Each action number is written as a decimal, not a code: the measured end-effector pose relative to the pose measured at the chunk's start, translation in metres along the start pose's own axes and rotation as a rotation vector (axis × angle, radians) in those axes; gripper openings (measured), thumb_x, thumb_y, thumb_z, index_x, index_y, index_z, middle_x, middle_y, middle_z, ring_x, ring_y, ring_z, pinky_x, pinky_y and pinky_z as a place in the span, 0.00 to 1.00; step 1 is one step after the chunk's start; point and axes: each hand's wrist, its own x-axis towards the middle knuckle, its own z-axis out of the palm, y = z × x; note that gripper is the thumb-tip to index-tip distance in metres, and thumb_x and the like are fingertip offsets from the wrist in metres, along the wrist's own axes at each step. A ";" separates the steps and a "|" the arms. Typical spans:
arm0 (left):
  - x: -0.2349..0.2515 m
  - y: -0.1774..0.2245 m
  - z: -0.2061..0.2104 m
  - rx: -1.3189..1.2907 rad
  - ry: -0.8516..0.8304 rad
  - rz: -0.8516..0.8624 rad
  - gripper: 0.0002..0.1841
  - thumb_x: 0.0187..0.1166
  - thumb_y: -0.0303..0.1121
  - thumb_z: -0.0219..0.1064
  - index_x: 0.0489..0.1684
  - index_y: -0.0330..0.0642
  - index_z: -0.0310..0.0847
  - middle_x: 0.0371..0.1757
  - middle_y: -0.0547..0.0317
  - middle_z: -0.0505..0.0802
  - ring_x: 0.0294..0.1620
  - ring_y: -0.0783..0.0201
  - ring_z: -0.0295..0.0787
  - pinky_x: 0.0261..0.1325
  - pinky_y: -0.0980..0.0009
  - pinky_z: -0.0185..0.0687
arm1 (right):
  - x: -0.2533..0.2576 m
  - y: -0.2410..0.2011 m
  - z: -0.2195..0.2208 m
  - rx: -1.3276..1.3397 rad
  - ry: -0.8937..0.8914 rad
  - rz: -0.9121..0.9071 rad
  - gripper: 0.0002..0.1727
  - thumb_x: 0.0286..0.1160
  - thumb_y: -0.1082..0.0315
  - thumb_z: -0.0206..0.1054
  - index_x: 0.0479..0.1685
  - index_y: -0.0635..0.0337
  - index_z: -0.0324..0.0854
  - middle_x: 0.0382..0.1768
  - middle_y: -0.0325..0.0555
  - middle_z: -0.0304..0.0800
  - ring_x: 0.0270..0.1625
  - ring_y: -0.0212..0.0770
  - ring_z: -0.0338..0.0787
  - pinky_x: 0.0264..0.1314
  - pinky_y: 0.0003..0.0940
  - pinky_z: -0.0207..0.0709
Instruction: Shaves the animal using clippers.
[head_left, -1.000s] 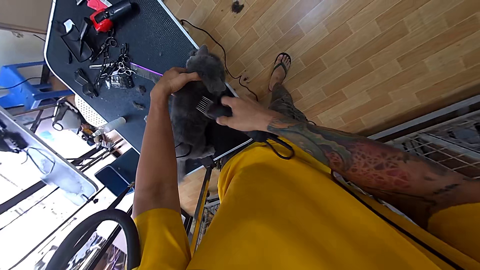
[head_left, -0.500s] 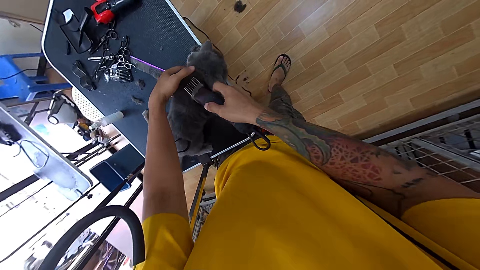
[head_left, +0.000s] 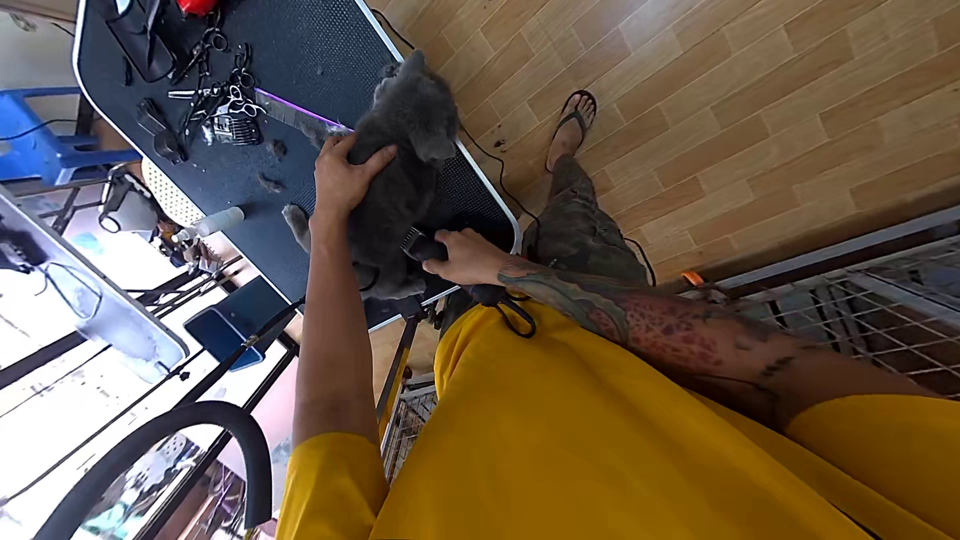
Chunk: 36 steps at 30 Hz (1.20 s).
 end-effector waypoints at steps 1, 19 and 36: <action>0.002 0.002 -0.002 0.012 -0.018 -0.018 0.40 0.63 0.73 0.71 0.63 0.50 0.90 0.62 0.52 0.89 0.65 0.55 0.85 0.70 0.47 0.79 | 0.002 -0.003 0.002 0.009 0.044 -0.028 0.30 0.76 0.38 0.66 0.60 0.55 0.80 0.39 0.54 0.90 0.46 0.56 0.92 0.47 0.59 0.84; -0.015 -0.002 -0.027 -0.550 -0.167 -0.169 0.31 0.87 0.62 0.54 0.77 0.51 0.81 0.75 0.62 0.87 0.76 0.66 0.81 0.79 0.55 0.77 | -0.044 -0.048 -0.030 0.053 0.275 -0.111 0.29 0.74 0.38 0.66 0.60 0.52 0.77 0.30 0.48 0.87 0.35 0.51 0.91 0.34 0.56 0.84; -0.101 -0.044 -0.003 -0.395 -0.163 -0.249 0.57 0.43 0.39 0.94 0.86 0.54 0.67 0.71 0.53 0.88 0.73 0.60 0.84 0.78 0.51 0.80 | -0.007 -0.078 -0.055 0.121 0.332 -0.016 0.32 0.74 0.37 0.67 0.55 0.60 0.80 0.40 0.55 0.88 0.46 0.56 0.90 0.46 0.59 0.82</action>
